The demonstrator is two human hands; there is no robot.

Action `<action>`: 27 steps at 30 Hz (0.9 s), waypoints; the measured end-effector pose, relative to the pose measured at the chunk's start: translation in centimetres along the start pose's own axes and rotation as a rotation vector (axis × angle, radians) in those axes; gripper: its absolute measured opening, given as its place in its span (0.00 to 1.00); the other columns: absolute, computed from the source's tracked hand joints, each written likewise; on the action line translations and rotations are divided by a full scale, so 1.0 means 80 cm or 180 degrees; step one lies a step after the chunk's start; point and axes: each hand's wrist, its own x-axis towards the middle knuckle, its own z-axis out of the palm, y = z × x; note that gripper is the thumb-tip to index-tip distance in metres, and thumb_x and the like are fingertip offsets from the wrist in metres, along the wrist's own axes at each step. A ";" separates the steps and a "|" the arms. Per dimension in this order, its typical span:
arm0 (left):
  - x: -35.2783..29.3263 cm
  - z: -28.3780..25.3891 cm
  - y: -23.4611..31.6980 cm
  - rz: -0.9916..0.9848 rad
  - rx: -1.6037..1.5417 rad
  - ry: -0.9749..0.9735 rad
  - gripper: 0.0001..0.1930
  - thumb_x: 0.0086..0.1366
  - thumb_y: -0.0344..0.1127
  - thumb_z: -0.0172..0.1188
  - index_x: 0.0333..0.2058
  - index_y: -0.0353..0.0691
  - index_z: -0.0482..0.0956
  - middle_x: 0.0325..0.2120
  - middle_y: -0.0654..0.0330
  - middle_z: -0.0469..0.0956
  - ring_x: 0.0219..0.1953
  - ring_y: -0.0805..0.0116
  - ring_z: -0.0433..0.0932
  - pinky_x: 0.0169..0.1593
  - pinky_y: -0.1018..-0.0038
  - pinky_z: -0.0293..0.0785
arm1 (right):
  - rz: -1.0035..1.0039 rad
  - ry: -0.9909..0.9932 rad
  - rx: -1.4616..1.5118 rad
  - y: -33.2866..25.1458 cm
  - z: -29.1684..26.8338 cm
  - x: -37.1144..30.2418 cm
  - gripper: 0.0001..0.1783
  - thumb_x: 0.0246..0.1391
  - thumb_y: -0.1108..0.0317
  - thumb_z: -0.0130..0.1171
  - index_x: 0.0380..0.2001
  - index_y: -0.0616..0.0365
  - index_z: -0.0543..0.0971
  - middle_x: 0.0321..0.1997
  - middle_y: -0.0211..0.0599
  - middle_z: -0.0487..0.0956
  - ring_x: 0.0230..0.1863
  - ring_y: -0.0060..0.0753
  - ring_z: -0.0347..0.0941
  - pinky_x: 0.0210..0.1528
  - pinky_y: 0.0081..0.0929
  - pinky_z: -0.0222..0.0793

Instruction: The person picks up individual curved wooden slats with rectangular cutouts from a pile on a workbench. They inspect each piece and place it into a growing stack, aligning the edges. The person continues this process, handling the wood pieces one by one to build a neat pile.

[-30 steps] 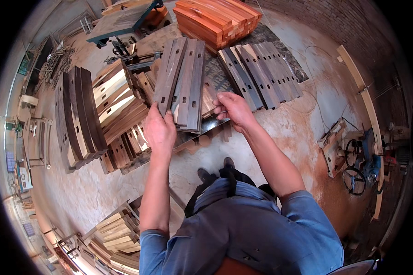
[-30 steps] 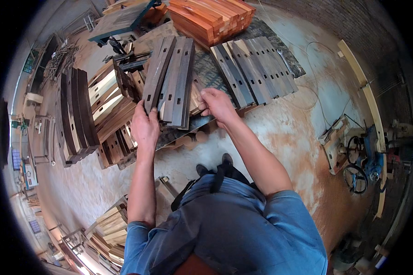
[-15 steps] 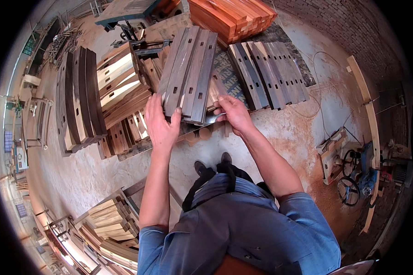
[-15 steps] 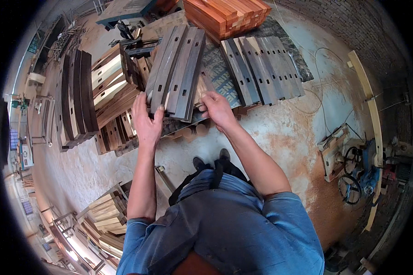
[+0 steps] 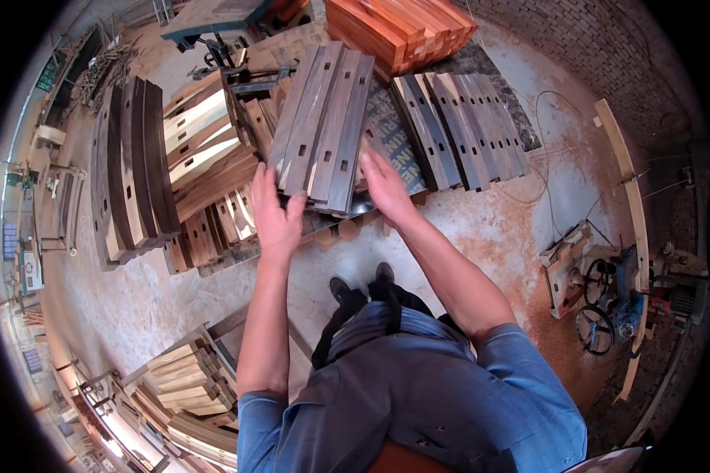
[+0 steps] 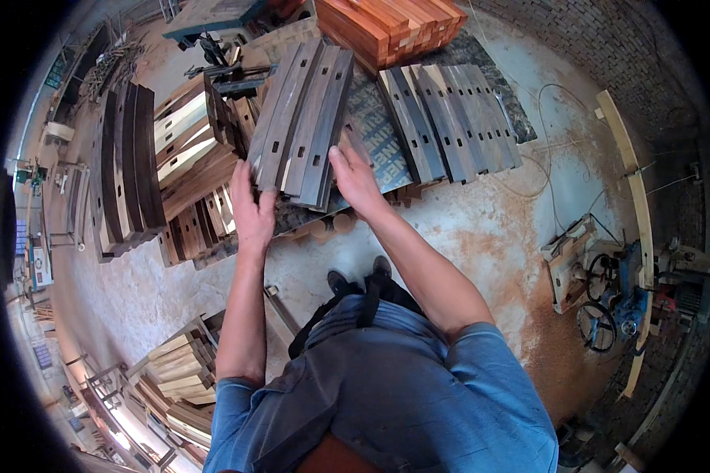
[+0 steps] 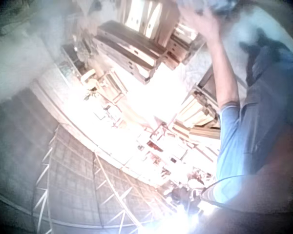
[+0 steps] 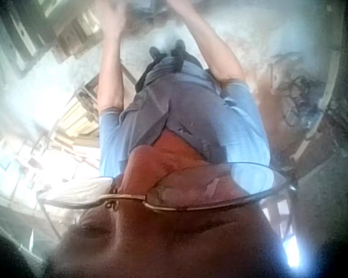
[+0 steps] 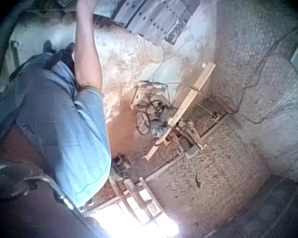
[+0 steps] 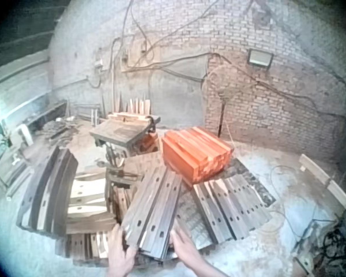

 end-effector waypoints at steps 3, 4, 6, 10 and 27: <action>0.007 0.011 -0.020 -0.0951 -0.1326 0.0204 0.30 0.69 0.45 0.54 0.62 0.30 0.64 0.60 0.44 0.67 0.62 0.55 0.67 0.66 0.65 0.58 | -0.0078 0.0122 0.0150 0.021 0.012 0.019 0.33 0.70 0.51 0.41 0.66 0.67 0.60 0.67 0.48 0.64 0.69 0.37 0.57 0.70 0.29 0.49; 0.010 0.008 -0.017 -0.1396 -0.1813 0.0187 0.27 0.71 0.44 0.52 0.61 0.31 0.65 0.59 0.49 0.69 0.58 0.63 0.70 0.64 0.70 0.60 | -0.0057 0.0121 0.0201 0.016 0.019 0.020 0.34 0.70 0.51 0.41 0.67 0.68 0.59 0.69 0.49 0.63 0.70 0.38 0.55 0.71 0.29 0.47; 0.022 0.016 -0.048 -0.1973 -0.2500 -0.0088 0.26 0.70 0.42 0.53 0.60 0.31 0.68 0.56 0.51 0.72 0.56 0.65 0.71 0.62 0.70 0.64 | -0.0017 0.0139 0.0165 0.008 0.023 0.022 0.35 0.70 0.50 0.40 0.68 0.68 0.56 0.71 0.50 0.60 0.73 0.39 0.51 0.72 0.29 0.44; 0.026 0.029 -0.079 -0.1917 -0.2776 -0.0254 0.26 0.68 0.42 0.56 0.59 0.31 0.70 0.53 0.52 0.76 0.54 0.64 0.74 0.59 0.70 0.67 | -0.0006 0.0104 -0.0087 0.020 0.029 0.033 0.39 0.69 0.48 0.40 0.70 0.67 0.50 0.74 0.52 0.54 0.74 0.42 0.48 0.73 0.31 0.42; 0.032 -0.004 -0.018 -0.1886 -0.1202 -0.0232 0.25 0.64 0.40 0.57 0.56 0.31 0.72 0.46 0.44 0.80 0.49 0.53 0.79 0.55 0.67 0.70 | 0.0415 -0.0223 0.0186 -0.007 0.022 0.019 0.39 0.66 0.57 0.49 0.70 0.69 0.48 0.70 0.51 0.59 0.69 0.40 0.58 0.70 0.32 0.51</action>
